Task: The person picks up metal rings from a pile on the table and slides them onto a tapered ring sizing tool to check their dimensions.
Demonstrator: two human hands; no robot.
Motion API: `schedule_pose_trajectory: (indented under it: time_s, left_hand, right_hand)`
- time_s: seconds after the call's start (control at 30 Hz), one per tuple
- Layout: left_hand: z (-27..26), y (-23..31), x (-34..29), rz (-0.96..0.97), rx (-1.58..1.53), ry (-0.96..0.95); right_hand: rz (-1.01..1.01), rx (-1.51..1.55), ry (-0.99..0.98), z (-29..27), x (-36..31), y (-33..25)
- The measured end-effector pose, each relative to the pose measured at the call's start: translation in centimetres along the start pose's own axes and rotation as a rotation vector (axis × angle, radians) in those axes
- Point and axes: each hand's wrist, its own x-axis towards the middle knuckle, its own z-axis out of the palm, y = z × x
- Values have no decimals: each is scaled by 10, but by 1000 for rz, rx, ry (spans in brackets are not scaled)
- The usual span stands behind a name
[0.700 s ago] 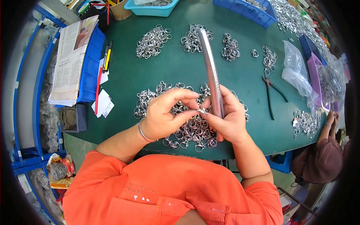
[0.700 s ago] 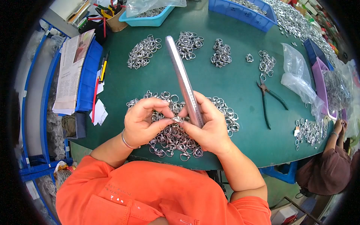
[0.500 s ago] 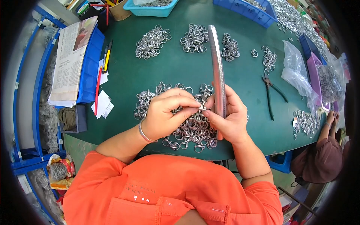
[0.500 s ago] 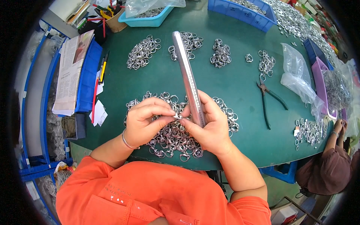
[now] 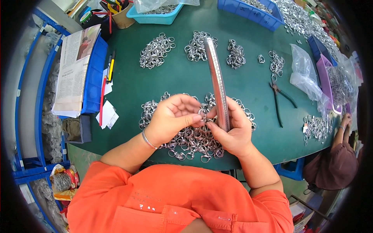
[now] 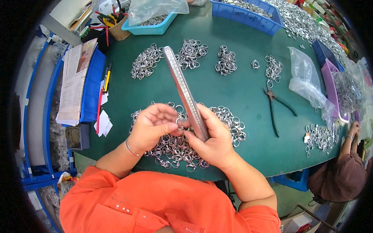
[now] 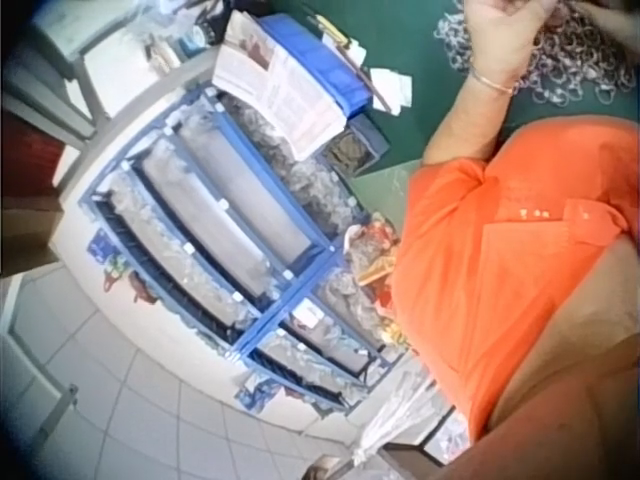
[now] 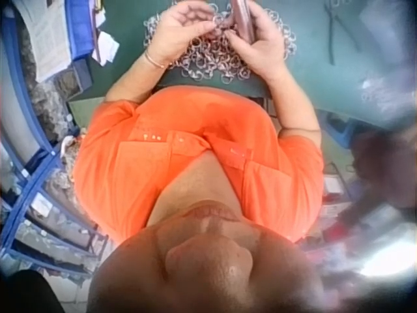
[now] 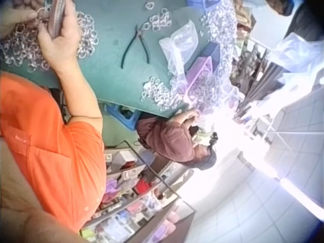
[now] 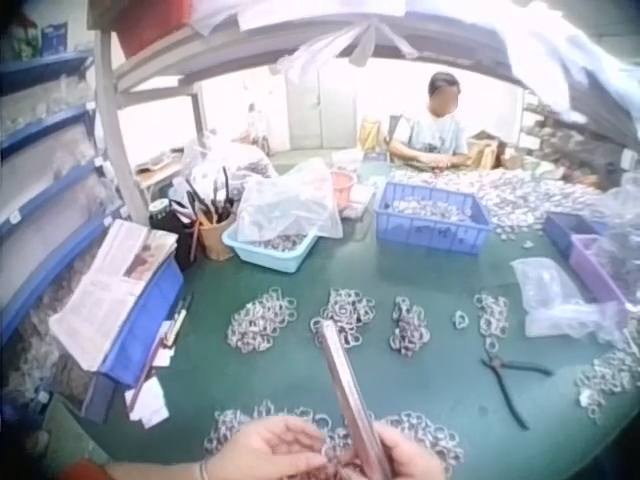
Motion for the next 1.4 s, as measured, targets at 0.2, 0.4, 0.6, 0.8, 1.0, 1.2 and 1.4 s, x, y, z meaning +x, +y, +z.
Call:
schedule_pose_trajectory:
  time_s: [0.2, 0.4, 0.6, 0.8, 1.0, 1.2, 1.4]
  left_hand:
    - [-16, 9, 6, 403, 341, 188]
    - [-30, 23, 6, 334, -40, 255]
    - [-47, 30, 10, 406, -151, 171]
    - [-42, 26, 10, 396, -138, 87]
    - [-39, 18, 9, 281, -1, -61]
    - [-39, 27, 8, 227, 74, -153]
    - [-29, 34, 6, 297, -58, 60]
  right_hand:
    - [359, 47, 30, -1, 1, -20]
    - [286, -184, -171, -4, -3, -21]
    - [209, -332, -317, -3, -1, -27]
    - [131, -410, -353, -4, 2, -27]
    - [118, -387, -368, -4, 4, -27]
    - [100, -341, -381, -5, 4, -22]
    - [166, -315, -381, -7, 3, -26]
